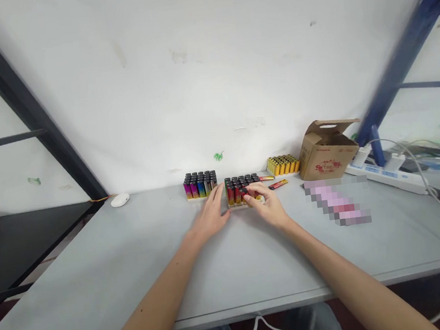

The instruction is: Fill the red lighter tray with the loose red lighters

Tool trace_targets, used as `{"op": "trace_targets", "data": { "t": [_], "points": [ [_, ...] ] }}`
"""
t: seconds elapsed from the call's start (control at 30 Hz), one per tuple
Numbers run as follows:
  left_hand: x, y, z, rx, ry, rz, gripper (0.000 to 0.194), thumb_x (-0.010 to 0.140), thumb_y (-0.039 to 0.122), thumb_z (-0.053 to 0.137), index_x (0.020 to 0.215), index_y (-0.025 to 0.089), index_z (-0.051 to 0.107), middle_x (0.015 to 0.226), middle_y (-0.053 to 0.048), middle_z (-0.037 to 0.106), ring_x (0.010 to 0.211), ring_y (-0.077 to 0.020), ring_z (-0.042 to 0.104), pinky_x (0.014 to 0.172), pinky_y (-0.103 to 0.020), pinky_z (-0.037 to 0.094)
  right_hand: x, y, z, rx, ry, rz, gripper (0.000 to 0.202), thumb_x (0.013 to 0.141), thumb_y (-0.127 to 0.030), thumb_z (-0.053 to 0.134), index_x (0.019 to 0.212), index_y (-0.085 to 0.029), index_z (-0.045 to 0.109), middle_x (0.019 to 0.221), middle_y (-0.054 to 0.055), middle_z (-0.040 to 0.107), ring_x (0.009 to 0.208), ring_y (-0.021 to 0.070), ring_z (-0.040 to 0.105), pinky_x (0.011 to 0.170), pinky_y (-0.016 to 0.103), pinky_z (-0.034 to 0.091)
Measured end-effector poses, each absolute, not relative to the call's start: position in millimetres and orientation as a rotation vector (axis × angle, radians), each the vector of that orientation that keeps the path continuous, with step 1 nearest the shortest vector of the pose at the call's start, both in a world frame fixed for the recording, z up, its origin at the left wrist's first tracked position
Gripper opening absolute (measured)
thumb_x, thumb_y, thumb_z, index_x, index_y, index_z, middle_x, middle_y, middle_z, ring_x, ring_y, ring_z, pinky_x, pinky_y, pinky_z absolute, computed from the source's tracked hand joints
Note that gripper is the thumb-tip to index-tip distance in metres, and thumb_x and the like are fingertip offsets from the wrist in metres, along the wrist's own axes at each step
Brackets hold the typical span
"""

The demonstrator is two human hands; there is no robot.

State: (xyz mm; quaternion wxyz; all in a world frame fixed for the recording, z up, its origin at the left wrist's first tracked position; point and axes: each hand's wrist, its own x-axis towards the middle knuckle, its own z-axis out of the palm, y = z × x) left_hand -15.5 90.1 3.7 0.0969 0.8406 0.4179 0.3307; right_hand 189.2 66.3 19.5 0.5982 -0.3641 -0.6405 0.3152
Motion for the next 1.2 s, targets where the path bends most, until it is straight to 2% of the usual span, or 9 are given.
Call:
{"op": "trace_targets", "data": {
  "t": [0.1, 0.2, 0.33, 0.43, 0.6, 0.73, 0.9, 1.07, 1.2],
  "points": [
    [-15, 88, 6, 2.494, 1.242, 0.957, 0.084, 0.085, 0.025, 0.062, 0.154, 0.029, 0.014, 0.155, -0.01, 0.03, 0.142, -0.0281, 0.033, 0.114, -0.044, 0.035, 190, 66, 19, -0.873, -1.498, 0.654, 0.018, 0.079, -0.035, 0.07, 0.093, -0.023, 0.071, 0.091, 0.006, 0.064, 0.084, 0.0202, 0.059, 0.079, 0.036, 0.051],
    [-13, 86, 7, 2.497, 1.259, 0.915, 0.086, 0.084, 0.032, 0.066, 0.153, 0.031, 0.014, 0.155, -0.009, 0.03, 0.142, -0.0284, 0.033, 0.113, -0.045, 0.036, 188, 67, 13, -0.911, -1.475, 0.751, 0.023, 0.079, -0.034, 0.07, 0.099, -0.023, 0.07, 0.085, 0.005, 0.068, 0.076, 0.0207, 0.062, 0.066, 0.034, 0.053],
    [-11, 85, 8, 2.464, 1.303, 0.919, 0.081, 0.085, 0.036, 0.065, 0.151, 0.031, 0.018, 0.154, -0.009, 0.032, 0.14, -0.0285, 0.036, 0.11, -0.046, 0.04, 184, 69, 5, -0.932, -1.541, 0.776, 0.021, 0.082, -0.032, 0.065, 0.102, -0.024, 0.068, 0.097, 0.007, 0.071, 0.082, 0.0221, 0.066, 0.057, 0.031, 0.054],
    [-10, 84, 8, 2.443, 1.315, 0.945, 0.075, 0.087, 0.037, 0.063, 0.15, 0.03, 0.022, 0.152, -0.01, 0.034, 0.138, -0.0284, 0.039, 0.108, -0.045, 0.042, 182, 70, 2, -0.955, -1.573, 0.728, 0.021, 0.084, -0.031, 0.063, 0.103, -0.025, 0.069, 0.101, 0.007, 0.071, 0.081, 0.021, 0.066, 0.059, 0.031, 0.055],
    [-8, 83, 9, 2.436, 1.292, 0.986, 0.071, 0.088, 0.035, 0.061, 0.149, 0.029, 0.025, 0.15, -0.01, 0.036, 0.137, -0.0276, 0.04, 0.108, -0.045, 0.041, 180, 71, 4, -0.954, -1.502, 0.732, 0.021, 0.08, -0.03, 0.067, 0.1, -0.024, 0.071, 0.089, 0.006, 0.073, 0.077, 0.0226, 0.067, 0.057, 0.033, 0.056],
    [-7, 83, 10, 2.427, 1.293, 0.984, 0.069, 0.089, 0.033, 0.06, 0.149, 0.029, 0.026, 0.15, -0.01, 0.037, 0.137, -0.0274, 0.041, 0.109, -0.045, 0.041, 177, 70, 6, -0.93, -1.47, 0.725, 0.02, 0.078, -0.028, 0.069, 0.098, -0.024, 0.072, 0.086, 0.006, 0.073, 0.077, 0.0229, 0.068, 0.068, 0.037, 0.059],
    [-7, 82, 11, 2.415, 1.313, 0.968, 0.066, 0.09, 0.03, 0.058, 0.148, 0.029, 0.026, 0.15, -0.01, 0.037, 0.136, -0.0272, 0.042, 0.108, -0.045, 0.041, 176, 68, 8, -0.941, -1.57, 0.668, 0.022, 0.083, -0.031, 0.063, 0.103, -0.024, 0.071, 0.091, 0.006, 0.073, 0.08, 0.022, 0.069, 0.078, 0.04, 0.057],
    [-8, 83, 10, 2.445, 1.279, 0.986, 0.066, 0.09, 0.026, 0.056, 0.149, 0.029, 0.026, 0.149, -0.01, 0.039, 0.136, -0.0265, 0.042, 0.108, -0.044, 0.041, 176, 69, 5, -0.949, -1.678, 0.625, 0.023, 0.087, -0.029, 0.058, 0.107, -0.025, 0.069, 0.101, 0.006, 0.073, 0.084, 0.0212, 0.069, 0.078, 0.038, 0.056],
    [-9, 85, 9, 2.447, 1.269, 0.998, 0.066, 0.091, 0.027, 0.056, 0.149, 0.03, 0.026, 0.146, -0.009, 0.042, 0.134, -0.0264, 0.044, 0.106, -0.043, 0.043, 175, 73, 3, -0.973, -1.722, 0.566, 0.026, 0.089, -0.027, 0.055, 0.113, -0.027, 0.066, 0.1, 0.005, 0.073, 0.084, 0.0215, 0.069, 0.078, 0.037, 0.055]
  ]
}}
